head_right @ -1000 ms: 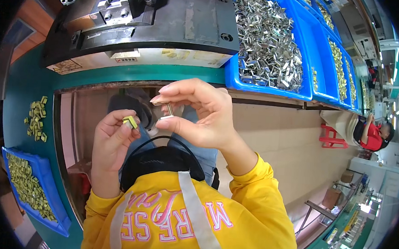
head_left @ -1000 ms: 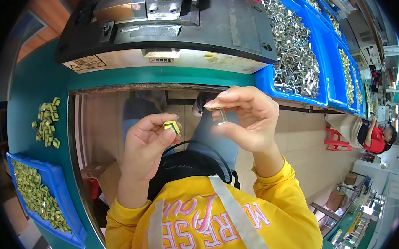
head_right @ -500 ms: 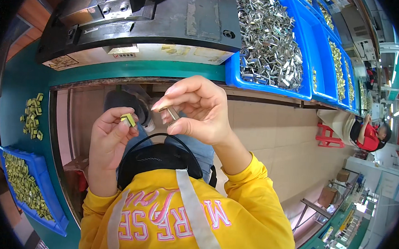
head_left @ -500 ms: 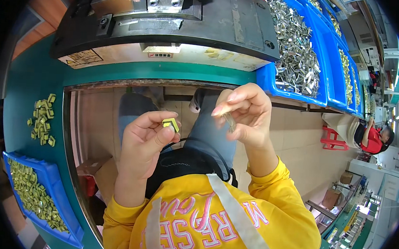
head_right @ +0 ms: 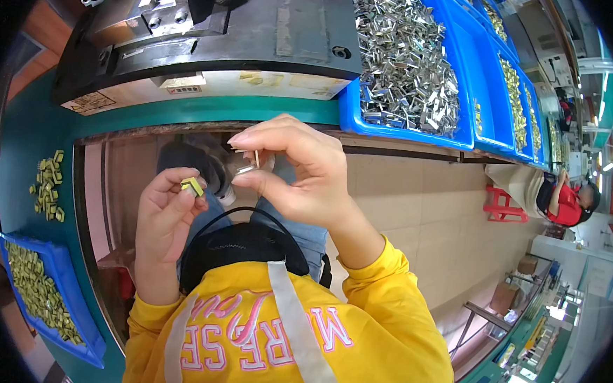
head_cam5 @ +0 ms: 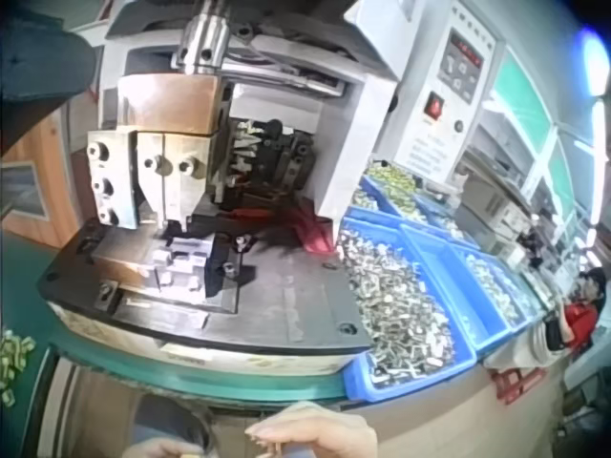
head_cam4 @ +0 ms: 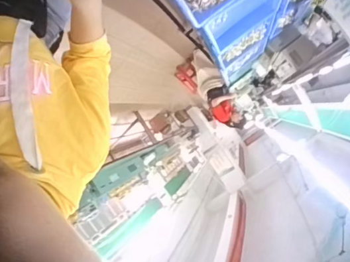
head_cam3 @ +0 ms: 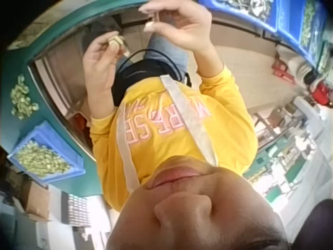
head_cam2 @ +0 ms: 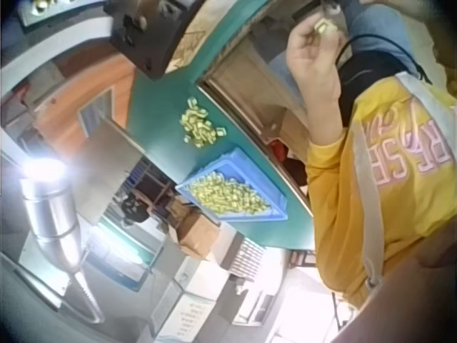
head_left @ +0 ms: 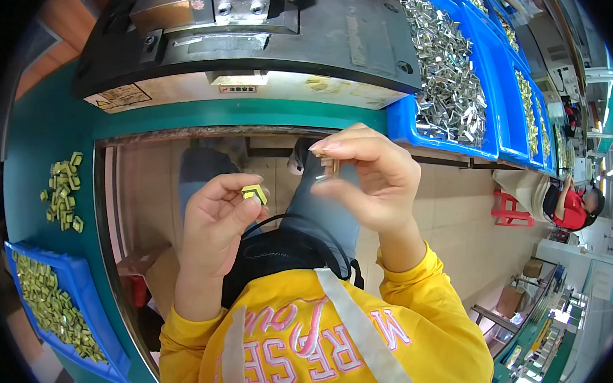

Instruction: Assemble small electronic components by manually inserting metal terminals into plastic housings and then using a machine to finalize the assembly.

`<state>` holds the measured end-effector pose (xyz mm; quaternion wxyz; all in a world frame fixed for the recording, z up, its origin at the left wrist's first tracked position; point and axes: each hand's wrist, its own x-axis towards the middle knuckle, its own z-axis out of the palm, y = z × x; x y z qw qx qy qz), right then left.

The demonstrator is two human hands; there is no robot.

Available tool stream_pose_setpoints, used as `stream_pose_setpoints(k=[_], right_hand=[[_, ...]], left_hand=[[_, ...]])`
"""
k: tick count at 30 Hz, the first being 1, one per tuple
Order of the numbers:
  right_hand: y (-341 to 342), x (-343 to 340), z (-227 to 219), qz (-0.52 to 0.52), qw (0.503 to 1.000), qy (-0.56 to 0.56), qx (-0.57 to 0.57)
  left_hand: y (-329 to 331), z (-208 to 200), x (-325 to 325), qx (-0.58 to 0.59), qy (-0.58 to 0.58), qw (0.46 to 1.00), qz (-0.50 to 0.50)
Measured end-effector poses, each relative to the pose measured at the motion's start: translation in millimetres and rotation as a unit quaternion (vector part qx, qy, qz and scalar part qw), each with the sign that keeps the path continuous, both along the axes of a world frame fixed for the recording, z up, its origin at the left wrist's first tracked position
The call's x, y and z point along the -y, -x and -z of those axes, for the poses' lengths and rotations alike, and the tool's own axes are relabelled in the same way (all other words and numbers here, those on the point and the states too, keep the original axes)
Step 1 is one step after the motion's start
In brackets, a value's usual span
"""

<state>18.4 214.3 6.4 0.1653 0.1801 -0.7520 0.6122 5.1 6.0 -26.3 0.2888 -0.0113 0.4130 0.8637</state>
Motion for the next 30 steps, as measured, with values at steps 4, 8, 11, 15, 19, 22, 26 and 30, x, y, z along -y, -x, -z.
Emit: stream_pose_setpoints(k=[4, 8, 11, 15, 19, 22, 26, 30], right_hand=[[0, 3, -5, 0.036, 0.998, -0.042, -0.015], [0, 8, -8, 0.056, 0.994, -0.086, -0.033], [1, 8, -12, 0.069, 0.990, -0.116, -0.036], [1, 8, -10, 0.077, 0.988, -0.130, -0.020], [1, 7, -10, 0.079, 0.982, -0.163, -0.053], [-1, 8, -12, 0.087, 0.982, -0.160, -0.056], [0, 9, -9, 0.083, 0.985, -0.142, -0.061], [3, 9, -11, 0.094, 0.980, -0.149, -0.090]], left_hand=[[-1, 0, -1, -0.002, -0.001, 1.000, 0.000], [-1, 0, -1, -0.004, 0.002, 1.000, 0.007], [-1, 0, -2, 0.000, 0.000, 1.000, 0.007], [-2, 0, -3, -0.001, -0.005, 1.000, 0.006], [-1, -2, -5, 0.003, -0.008, 1.000, 0.011], [-1, 1, -4, 0.000, -0.010, 1.000, 0.014], [0, 3, -5, -0.012, -0.005, 1.000, 0.025], [-2, 3, -3, 0.000, 0.007, 1.000, 0.013]])
